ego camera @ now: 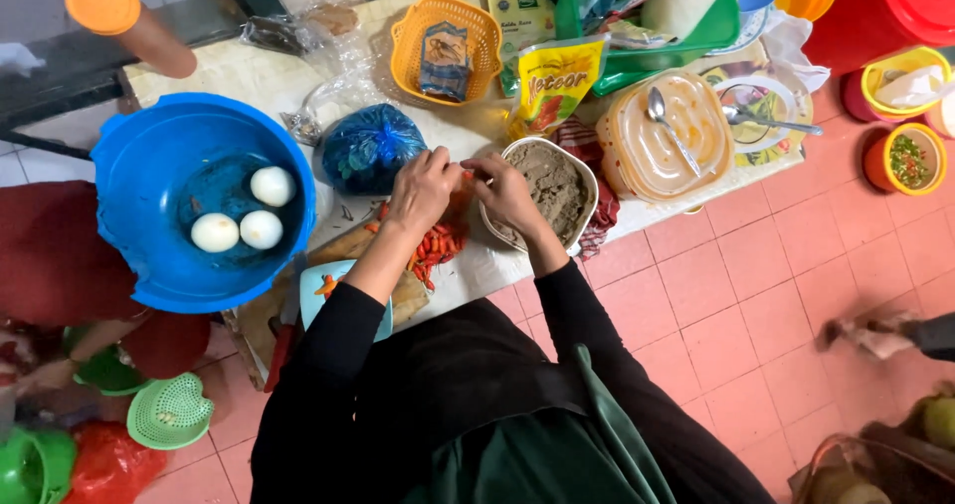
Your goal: The recorder is removing the stems from red chili peppers and placing the cleaned chilies into a small blue bowl.
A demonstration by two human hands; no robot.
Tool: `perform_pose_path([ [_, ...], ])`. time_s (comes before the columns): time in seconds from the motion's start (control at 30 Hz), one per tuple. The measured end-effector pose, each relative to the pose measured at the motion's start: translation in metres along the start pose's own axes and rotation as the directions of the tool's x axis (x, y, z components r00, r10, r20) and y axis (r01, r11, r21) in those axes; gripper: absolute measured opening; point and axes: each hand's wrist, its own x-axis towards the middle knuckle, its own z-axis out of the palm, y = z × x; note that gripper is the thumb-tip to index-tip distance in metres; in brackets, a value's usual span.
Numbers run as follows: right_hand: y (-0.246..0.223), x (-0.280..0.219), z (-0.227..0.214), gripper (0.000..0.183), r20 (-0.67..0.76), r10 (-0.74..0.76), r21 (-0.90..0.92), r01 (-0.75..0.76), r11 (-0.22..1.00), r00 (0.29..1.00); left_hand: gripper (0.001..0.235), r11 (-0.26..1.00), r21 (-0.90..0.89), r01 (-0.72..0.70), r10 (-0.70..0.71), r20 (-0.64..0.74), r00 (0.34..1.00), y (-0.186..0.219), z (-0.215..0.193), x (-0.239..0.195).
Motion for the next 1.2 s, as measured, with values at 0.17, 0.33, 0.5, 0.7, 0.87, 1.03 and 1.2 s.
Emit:
perform_pose_path([
  [0.17,0.013,-0.027,0.006,0.025,-0.063,0.165,0.425,-0.123,0.897,0.984,0.011,1.000,-0.011,0.001,-0.001,-0.032,0.999,-0.013,0.026,0.019],
  [0.33,0.010,-0.040,0.027,0.027,-0.013,0.283,0.684,-0.197,0.702,0.959,0.035,0.855,-0.304,0.420,-0.346,0.270,0.899,-0.003,-0.008,0.000],
  [0.5,-0.010,-0.062,0.057,0.026,0.014,0.241,0.635,-0.194,0.748,0.971,0.023,0.333,-0.496,0.802,-0.480,0.643,0.597,0.034,-0.036,-0.083],
  [0.7,-0.014,-0.102,0.105,0.024,0.230,0.234,0.673,-0.328,0.663,0.945,0.012,0.378,-0.243,0.893,-0.560,0.708,0.430,0.040,-0.051,-0.155],
  [0.87,0.007,-0.108,0.135,0.018,0.411,0.315,0.819,-0.498,0.286,0.856,0.013,0.188,-0.447,0.874,-0.555,0.686,0.470,0.039,-0.041,-0.184],
  [1.03,0.023,-0.077,0.137,0.017,0.517,0.339,0.795,-0.588,0.149,0.786,0.044,0.346,0.067,0.936,-0.650,0.736,0.188,-0.002,-0.078,-0.137],
  [1.2,0.048,-0.029,0.145,0.017,0.206,0.429,0.504,-0.471,0.724,0.879,0.030,0.605,0.314,0.732,-0.700,0.647,0.302,-0.043,-0.013,-0.150],
])
